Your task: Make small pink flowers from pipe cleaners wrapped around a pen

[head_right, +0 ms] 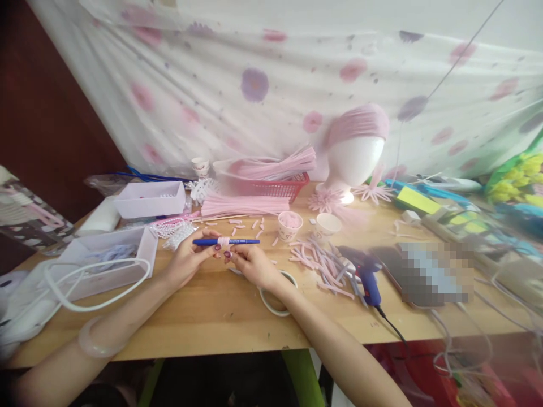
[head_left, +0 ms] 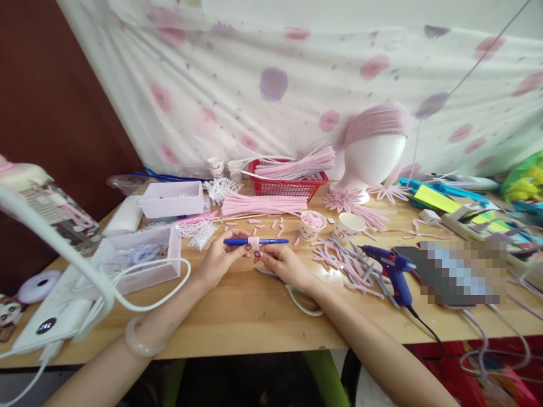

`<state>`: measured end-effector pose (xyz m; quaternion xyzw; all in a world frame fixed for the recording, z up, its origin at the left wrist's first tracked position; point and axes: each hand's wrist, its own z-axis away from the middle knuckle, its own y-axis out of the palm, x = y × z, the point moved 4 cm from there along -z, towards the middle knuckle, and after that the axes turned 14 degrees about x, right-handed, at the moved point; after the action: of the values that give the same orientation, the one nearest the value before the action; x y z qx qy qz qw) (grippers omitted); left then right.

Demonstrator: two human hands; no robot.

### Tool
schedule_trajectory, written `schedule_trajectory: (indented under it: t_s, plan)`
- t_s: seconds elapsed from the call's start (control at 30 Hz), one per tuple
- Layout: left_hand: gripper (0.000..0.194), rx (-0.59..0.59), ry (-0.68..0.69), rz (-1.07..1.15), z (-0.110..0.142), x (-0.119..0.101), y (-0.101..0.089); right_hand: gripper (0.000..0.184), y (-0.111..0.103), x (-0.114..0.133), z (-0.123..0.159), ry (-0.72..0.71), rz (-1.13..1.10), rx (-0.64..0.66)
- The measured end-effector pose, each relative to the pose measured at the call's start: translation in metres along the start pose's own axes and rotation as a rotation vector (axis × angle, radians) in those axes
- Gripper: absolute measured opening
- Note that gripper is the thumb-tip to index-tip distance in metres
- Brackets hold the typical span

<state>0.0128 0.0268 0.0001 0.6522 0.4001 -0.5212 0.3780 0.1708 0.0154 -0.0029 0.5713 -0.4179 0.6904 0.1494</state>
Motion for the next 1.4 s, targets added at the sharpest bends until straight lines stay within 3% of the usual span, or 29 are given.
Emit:
schedule_trajectory:
  t_s: [0.57,0.87,1.4]
  plan:
    - [0.038,0.071,-0.051,-0.016,-0.003,0.002,0.001,0.034,0.0,0.005,0.001,0.084,0.065,0.028]
    - [0.035,0.044,-0.04,-0.015,-0.002,-0.001,0.0,0.023,-0.003,0.013,0.005,-0.079,0.135,0.017]
    - [0.028,0.13,-0.017,-0.17,-0.001,-0.004,-0.001,0.023,-0.002,0.014,0.005,-0.111,0.16,0.021]
